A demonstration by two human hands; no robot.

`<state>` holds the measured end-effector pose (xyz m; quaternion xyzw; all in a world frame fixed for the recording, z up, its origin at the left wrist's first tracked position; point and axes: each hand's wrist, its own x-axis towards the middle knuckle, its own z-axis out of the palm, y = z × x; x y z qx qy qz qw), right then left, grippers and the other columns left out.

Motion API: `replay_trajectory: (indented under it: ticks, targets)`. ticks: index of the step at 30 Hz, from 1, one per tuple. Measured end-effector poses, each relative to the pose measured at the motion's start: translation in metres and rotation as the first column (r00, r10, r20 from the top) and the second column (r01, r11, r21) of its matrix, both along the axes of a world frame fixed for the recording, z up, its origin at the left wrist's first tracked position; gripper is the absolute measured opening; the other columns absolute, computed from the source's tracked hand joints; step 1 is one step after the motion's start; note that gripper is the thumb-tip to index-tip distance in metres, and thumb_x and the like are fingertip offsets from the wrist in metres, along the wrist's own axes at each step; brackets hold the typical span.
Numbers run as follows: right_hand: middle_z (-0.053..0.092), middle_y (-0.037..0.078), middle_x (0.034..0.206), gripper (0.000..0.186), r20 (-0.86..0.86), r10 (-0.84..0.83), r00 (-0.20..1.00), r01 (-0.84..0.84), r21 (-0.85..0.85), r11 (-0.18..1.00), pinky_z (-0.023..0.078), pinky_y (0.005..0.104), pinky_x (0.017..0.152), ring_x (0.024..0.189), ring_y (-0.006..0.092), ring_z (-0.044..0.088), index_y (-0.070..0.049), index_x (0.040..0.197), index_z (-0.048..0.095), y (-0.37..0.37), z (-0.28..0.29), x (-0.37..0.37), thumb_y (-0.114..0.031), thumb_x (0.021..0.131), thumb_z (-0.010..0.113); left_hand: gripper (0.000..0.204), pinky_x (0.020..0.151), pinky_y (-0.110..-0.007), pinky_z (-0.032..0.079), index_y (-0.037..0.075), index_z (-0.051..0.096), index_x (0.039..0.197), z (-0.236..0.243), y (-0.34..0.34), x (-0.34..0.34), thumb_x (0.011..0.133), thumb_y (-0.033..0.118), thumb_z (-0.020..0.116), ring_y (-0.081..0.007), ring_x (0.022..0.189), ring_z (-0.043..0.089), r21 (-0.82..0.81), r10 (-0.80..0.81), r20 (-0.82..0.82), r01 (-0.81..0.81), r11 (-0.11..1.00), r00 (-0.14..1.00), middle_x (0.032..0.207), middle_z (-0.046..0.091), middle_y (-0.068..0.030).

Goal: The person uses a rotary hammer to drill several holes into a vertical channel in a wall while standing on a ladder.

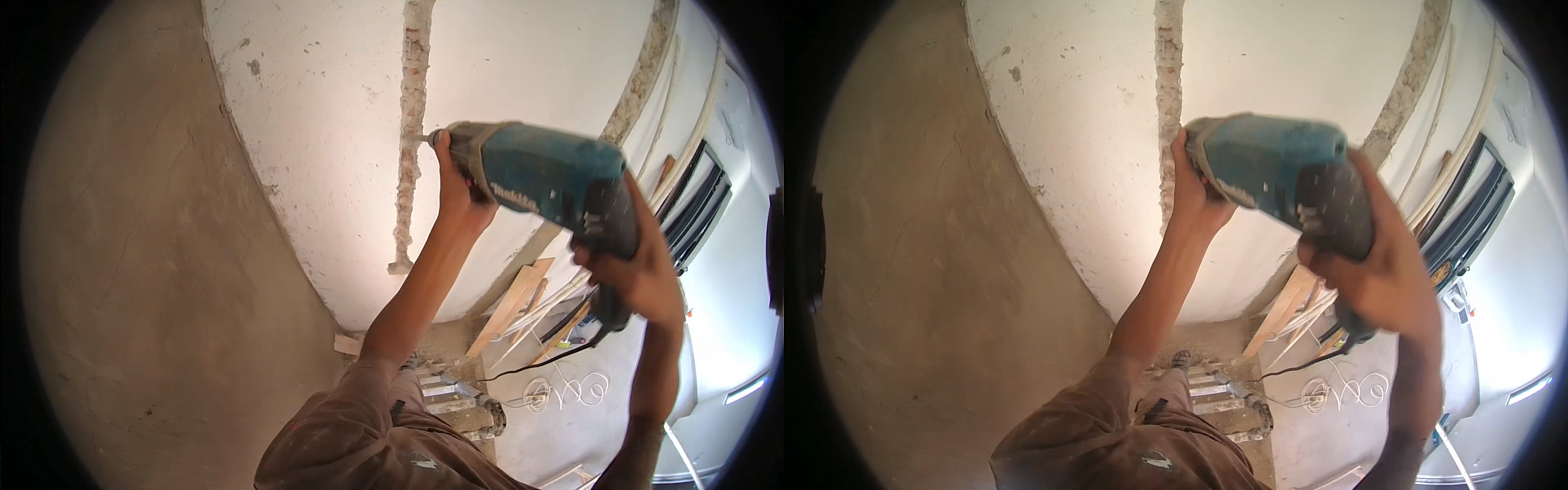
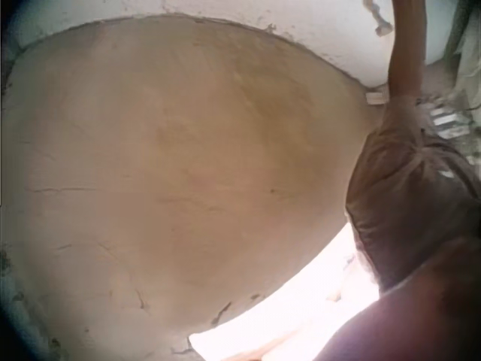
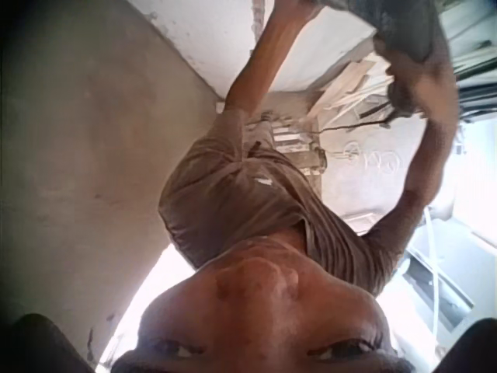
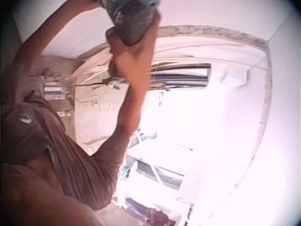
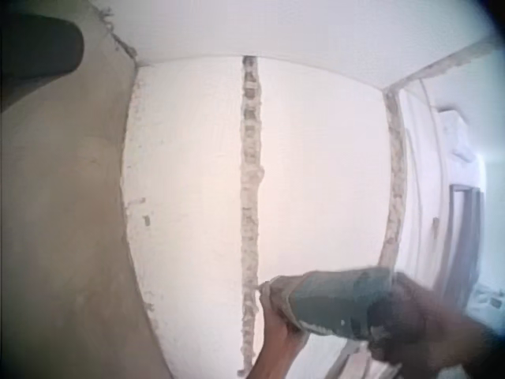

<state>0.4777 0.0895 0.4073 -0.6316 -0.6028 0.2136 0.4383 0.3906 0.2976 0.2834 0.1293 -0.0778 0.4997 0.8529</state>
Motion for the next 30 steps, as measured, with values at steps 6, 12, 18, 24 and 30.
replay_trajectory:
  ticks: [6, 12, 18, 24, 30]
  targets:
    - [0.062, 0.008, 0.082, 0.082, 0.351, -0.074, 0.933, 0.06, 0.05, 0.997, 0.049, 0.0304, 0.05, 0.061, 0.0159, 0.06, -0.013, 0.144, 0.038, 0.038, 0.068, -0.022, -0.008, 0.068, 0.071, 0.061, 0.1, -0.044, 0.044, 0.015, 0.047, 0.13, 0.039, 0.016, -0.002, 0.093, 0.062, 0.038, -0.0218, 0.121, 0.047, -0.062, 0.041, 0.187, -0.029, 0.998, 0.981, 0.131, 0.047, -0.0056]
    - [0.057, 0.005, 0.072, 0.065, 0.581, 0.039, 0.813, 0.023, -0.098, 0.995, 0.049, 0.029, 0.048, 0.058, 0.0139, 0.058, -0.01, 0.132, 0.047, 0.08, 0.132, -0.023, -0.023, 0.071, 0.065, 0.067, 0.101, -0.041, 0.044, 0.012, 0.04, 0.134, 0.072, 0.037, 0.003, 0.09, 0.061, 0.047, -0.022, 0.121, 0.047, -0.22, 0.107, 0.31, -0.039, 0.975, 0.945, 0.132, 0.044, -0.0081]
    - [0.062, 0.008, 0.082, 0.07, 0.606, 0.018, 0.795, 0.018, -0.053, 0.998, 0.052, 0.0282, 0.051, 0.066, 0.016, 0.063, -0.01, 0.137, 0.044, 0.081, 0.13, -0.026, -0.018, 0.072, 0.07, 0.068, 0.099, -0.041, 0.045, 0.011, 0.04, 0.133, 0.073, 0.033, 0.002, 0.089, 0.063, 0.048, -0.0217, 0.12, 0.048, -0.303, 0.127, 0.269, -0.041, 0.952, 0.955, 0.133, 0.043, -0.0084]
    - [0.059, 0.018, 0.12, 0.084, 0.462, -0.009, 0.887, -0.029, 0.073, 0.997, 0.049, 0.0362, 0.089, 0.107, 0.0263, 0.06, -0.003, 0.144, 0.034, 0.026, 0.052, -0.007, -0.003, 0.071, 0.077, 0.062, 0.099, -0.041, 0.044, 0.012, 0.05, 0.125, 0.025, 0.004, 0.005, 0.091, 0.063, 0.042, -0.0224, 0.118, 0.051, -0.078, 0.102, 0.233, -0.086, 0.993, 0.967, 0.128, 0.052, -0.0087]
    - [0.059, 0.018, 0.118, 0.074, 0.285, 0.103, 0.953, -0.131, 0.084, 0.988, 0.041, 0.0355, 0.098, 0.111, 0.0268, 0.058, -0.003, 0.139, 0.035, -0.006, -0.017, 0.002, -0.001, 0.075, 0.071, 0.058, 0.097, -0.04, 0.045, 0.01, 0.056, 0.114, -0.028, -0.008, 0.02, 0.092, 0.061, 0.041, -0.0238, 0.11, 0.056, -0.034, 0.078, 0.173, -0.073, 0.997, 0.982, 0.116, 0.061, -0.0087]
